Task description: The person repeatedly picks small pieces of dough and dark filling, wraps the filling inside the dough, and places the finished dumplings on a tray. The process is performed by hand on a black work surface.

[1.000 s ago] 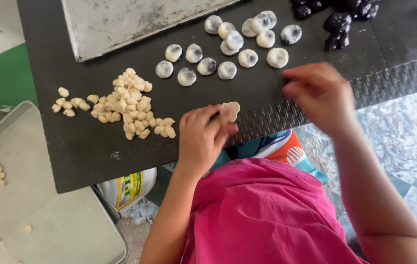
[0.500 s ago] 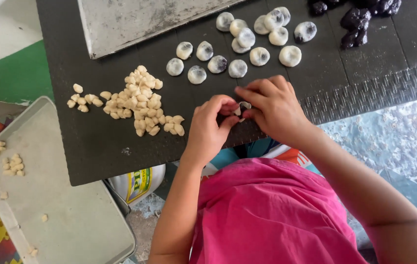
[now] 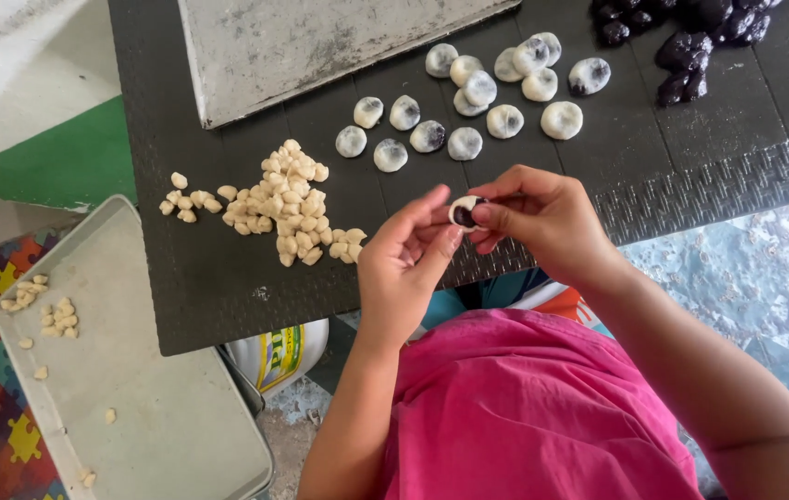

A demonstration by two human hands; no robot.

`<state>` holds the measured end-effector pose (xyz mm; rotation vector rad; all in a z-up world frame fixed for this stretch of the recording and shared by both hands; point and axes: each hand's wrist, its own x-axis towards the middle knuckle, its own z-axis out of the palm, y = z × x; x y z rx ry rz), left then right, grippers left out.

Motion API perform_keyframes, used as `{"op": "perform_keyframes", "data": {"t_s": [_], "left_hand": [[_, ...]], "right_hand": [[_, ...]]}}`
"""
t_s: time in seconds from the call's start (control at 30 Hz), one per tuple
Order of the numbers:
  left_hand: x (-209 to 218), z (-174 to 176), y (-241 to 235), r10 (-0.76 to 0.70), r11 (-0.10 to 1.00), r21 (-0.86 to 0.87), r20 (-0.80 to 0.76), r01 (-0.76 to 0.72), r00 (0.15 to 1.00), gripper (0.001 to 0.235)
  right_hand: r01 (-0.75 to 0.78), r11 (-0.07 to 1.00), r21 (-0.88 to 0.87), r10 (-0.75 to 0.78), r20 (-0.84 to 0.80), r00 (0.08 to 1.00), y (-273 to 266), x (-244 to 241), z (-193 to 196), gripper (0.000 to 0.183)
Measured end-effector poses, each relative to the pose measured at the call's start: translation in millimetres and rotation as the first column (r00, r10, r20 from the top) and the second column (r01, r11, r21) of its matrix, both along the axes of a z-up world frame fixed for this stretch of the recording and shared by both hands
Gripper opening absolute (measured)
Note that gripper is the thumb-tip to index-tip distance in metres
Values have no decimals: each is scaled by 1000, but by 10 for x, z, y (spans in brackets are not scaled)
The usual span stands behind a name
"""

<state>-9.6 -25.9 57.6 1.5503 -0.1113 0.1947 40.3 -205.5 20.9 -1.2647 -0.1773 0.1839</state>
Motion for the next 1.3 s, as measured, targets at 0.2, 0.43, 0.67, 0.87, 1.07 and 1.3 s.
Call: {"op": "perform_keyframes", "data": {"t_s": [0.2,0.43,0.67,0.87,1.07,1.3], "left_hand": [[169,-133,-98,129,951,235,285,-200,950,26],[262,-426,131,72,958,260,186,-120,980,19],[327,-641,25,-7,749,605,414,-270,910,21],[204,-620,-15,-18,798,575,323,-182,946,39],[63,-725,82,17,751,623,313,-219,950,31],[-151,-672,630,136,456,753,468,-475,873,11]], "right_hand": [[40,996,81,-20,-240,971,110,-22,-145,12],[-134,954,-269,139,0,990,-99,-7,-286,33],[470,661,-584,204,744,637,-44,8,-392,27],[116,622,-774,278,357,892,-158,314,-105,28],[-325,209,-922,536,-170,827,69,712,205,47],[-360,103,-927,630,-219,745,134,689,412,50]]}}
